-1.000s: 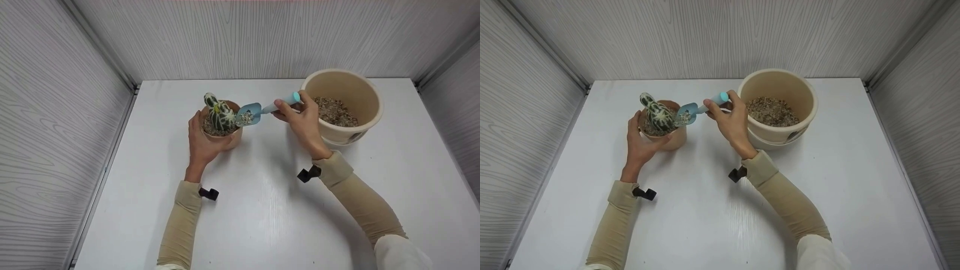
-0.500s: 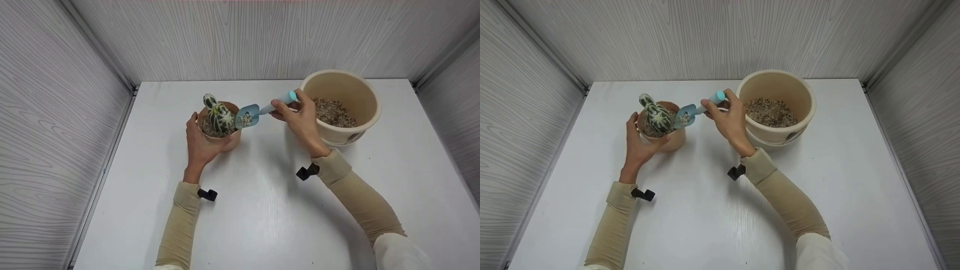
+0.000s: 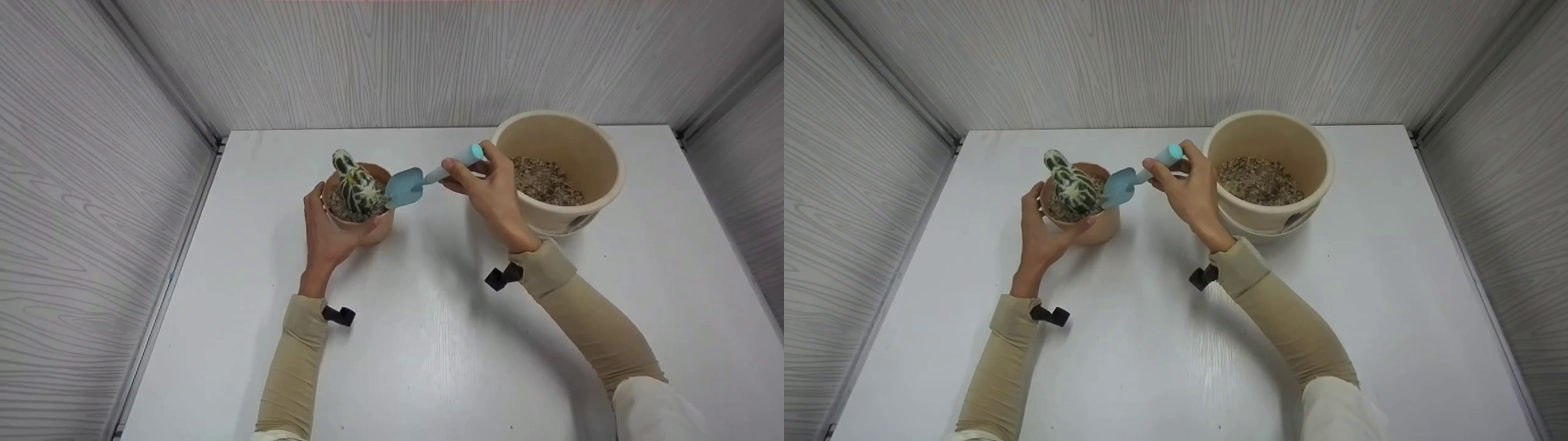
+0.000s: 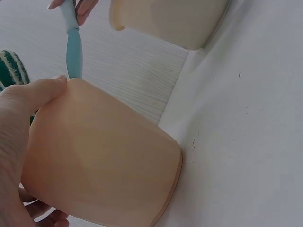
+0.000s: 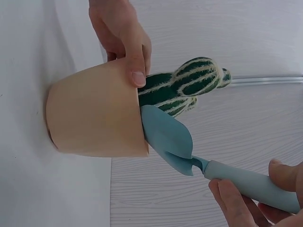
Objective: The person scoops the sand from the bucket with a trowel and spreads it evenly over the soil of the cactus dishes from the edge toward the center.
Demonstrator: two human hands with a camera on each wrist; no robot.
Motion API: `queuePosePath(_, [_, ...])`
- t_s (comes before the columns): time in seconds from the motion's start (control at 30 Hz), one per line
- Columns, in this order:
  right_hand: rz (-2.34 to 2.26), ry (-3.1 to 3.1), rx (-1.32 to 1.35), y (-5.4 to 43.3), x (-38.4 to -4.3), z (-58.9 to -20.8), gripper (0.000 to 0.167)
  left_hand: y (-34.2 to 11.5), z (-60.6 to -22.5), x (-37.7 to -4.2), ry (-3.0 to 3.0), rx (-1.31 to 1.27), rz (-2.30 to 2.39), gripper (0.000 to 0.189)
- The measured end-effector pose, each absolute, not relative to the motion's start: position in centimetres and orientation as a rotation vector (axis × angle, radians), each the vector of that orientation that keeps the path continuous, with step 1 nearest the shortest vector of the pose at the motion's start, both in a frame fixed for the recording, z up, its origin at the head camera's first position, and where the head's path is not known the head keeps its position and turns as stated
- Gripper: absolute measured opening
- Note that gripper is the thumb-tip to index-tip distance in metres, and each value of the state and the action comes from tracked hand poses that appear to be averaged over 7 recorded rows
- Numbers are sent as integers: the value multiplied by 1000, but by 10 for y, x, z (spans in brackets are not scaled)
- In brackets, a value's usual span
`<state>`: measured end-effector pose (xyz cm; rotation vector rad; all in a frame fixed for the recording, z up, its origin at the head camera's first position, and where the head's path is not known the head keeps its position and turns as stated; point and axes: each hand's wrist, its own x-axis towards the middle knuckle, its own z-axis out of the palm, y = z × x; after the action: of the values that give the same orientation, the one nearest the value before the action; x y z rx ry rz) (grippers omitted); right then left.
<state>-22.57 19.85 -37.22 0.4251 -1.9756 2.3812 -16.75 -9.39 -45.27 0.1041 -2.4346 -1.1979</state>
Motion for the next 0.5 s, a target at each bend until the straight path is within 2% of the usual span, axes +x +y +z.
queuePosePath(0.5, [2396, -1939, 458, 198, -225, -372, 23, -101, -454, -166, -2389, 53, -1367, 121])
